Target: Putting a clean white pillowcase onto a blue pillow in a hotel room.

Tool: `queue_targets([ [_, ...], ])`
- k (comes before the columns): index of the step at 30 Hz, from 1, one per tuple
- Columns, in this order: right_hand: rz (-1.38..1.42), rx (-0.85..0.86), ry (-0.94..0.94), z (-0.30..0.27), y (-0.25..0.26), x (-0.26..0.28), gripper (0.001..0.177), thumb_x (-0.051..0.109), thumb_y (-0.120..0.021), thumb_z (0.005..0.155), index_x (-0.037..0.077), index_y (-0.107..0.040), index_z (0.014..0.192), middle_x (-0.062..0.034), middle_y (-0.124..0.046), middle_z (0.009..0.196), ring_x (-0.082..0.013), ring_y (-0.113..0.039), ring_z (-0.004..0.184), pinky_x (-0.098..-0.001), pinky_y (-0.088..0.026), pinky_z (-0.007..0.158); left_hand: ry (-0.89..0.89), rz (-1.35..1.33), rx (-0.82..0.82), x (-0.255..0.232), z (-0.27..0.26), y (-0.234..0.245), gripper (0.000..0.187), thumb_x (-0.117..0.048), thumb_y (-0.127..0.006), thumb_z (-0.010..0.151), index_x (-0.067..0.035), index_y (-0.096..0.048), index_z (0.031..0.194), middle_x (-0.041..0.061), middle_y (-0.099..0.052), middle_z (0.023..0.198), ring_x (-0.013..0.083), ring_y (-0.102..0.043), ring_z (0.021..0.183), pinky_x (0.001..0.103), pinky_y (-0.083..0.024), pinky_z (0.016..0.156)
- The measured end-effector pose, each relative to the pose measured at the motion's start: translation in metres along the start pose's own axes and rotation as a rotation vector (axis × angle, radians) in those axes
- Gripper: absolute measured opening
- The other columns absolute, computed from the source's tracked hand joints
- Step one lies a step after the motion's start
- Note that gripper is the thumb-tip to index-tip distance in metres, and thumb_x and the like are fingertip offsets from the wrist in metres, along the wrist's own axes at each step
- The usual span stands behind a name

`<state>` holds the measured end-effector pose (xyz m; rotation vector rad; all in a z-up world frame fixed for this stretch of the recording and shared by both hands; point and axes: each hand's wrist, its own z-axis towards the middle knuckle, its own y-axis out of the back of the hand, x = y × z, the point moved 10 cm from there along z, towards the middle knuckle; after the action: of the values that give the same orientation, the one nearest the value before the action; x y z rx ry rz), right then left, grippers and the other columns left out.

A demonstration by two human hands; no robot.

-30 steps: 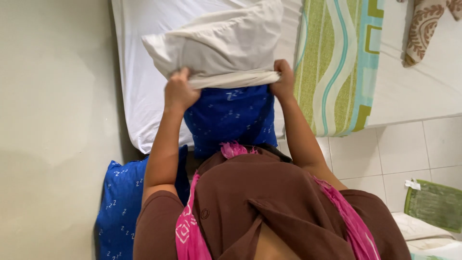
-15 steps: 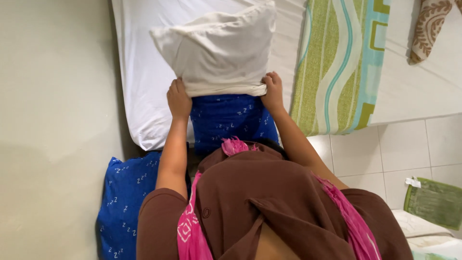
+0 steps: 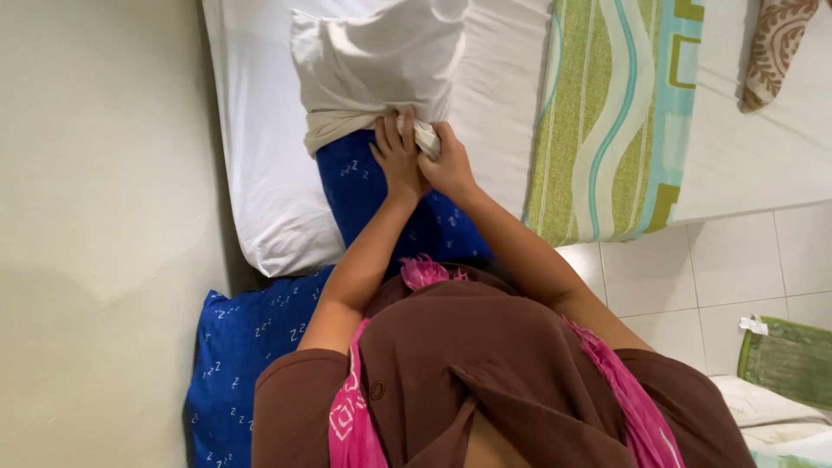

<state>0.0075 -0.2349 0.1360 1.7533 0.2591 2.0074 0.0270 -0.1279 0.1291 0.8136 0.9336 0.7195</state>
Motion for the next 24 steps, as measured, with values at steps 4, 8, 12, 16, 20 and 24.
queue_targets([
  [4,0.268,0.179,0.100,-0.008,-0.012,0.004,0.044,0.000,-0.065,0.085,0.003,-0.053,0.127,-0.0165,-0.064,0.116,-0.0293,-0.065,0.105,-0.0364,-0.055,0.093,0.188,-0.150,-0.059,0.071,0.024,0.011,0.069,-0.027,-0.073,0.089,-0.013,-0.048,0.153,0.018,-0.057,0.143,0.0430,-0.049,0.133,0.054,-0.040,0.112],
  [8,0.435,0.240,0.252,-0.014,0.006,-0.003,0.052,-0.007,-0.049,0.088,0.006,-0.050,0.138,-0.0156,-0.045,0.145,-0.0258,-0.053,0.135,-0.0361,-0.053,0.108,0.197,-0.551,-0.197,0.139,0.029,0.001,0.042,-0.017,-0.074,0.082,-0.002,-0.071,0.121,0.018,-0.076,0.110,0.0290,-0.075,0.104,0.033,-0.056,0.094],
  [12,-0.015,0.101,0.103,0.010,0.036,-0.060,0.062,-0.011,-0.053,0.086,0.008,-0.050,0.146,-0.0181,-0.042,0.154,-0.0315,-0.044,0.142,-0.0403,-0.047,0.108,0.231,-0.729,-0.257,0.178,-0.007,0.033,0.028,-0.015,-0.066,0.097,0.000,-0.073,0.120,0.016,-0.079,0.112,0.0259,-0.075,0.107,0.034,-0.056,0.097],
  [16,-0.173,0.002,0.336,0.045,0.048,-0.065,0.082,-0.004,-0.064,0.096,0.006,-0.021,0.165,-0.0198,-0.026,0.169,-0.0395,-0.026,0.157,-0.0479,-0.024,0.129,0.366,-0.707,-0.222,0.127,0.020,0.022,0.033,-0.016,-0.067,0.095,0.000,-0.068,0.124,0.017,-0.074,0.117,0.0272,-0.072,0.111,0.035,-0.054,0.099],
  [20,-0.153,-0.051,0.444,0.080,0.072,-0.011,0.083,0.004,-0.058,0.099,0.006,-0.013,0.169,-0.0183,-0.020,0.175,-0.0359,-0.022,0.163,-0.0468,-0.018,0.136,0.496,-0.676,-0.187,0.136,0.024,0.060,0.039,-0.018,-0.068,0.094,0.001,-0.063,0.128,0.018,-0.070,0.122,0.0286,-0.068,0.115,0.036,-0.053,0.102],
  [24,-0.096,-0.073,0.516,0.098,0.092,0.018,0.073,0.015,-0.055,0.107,0.008,-0.017,0.168,-0.0150,-0.024,0.175,-0.0322,-0.025,0.164,-0.0458,-0.019,0.137,0.603,-0.646,-0.160,0.145,0.033,0.066,0.046,-0.019,-0.069,0.092,0.001,-0.058,0.132,0.019,-0.066,0.127,0.0299,-0.065,0.119,0.037,-0.052,0.104],
])
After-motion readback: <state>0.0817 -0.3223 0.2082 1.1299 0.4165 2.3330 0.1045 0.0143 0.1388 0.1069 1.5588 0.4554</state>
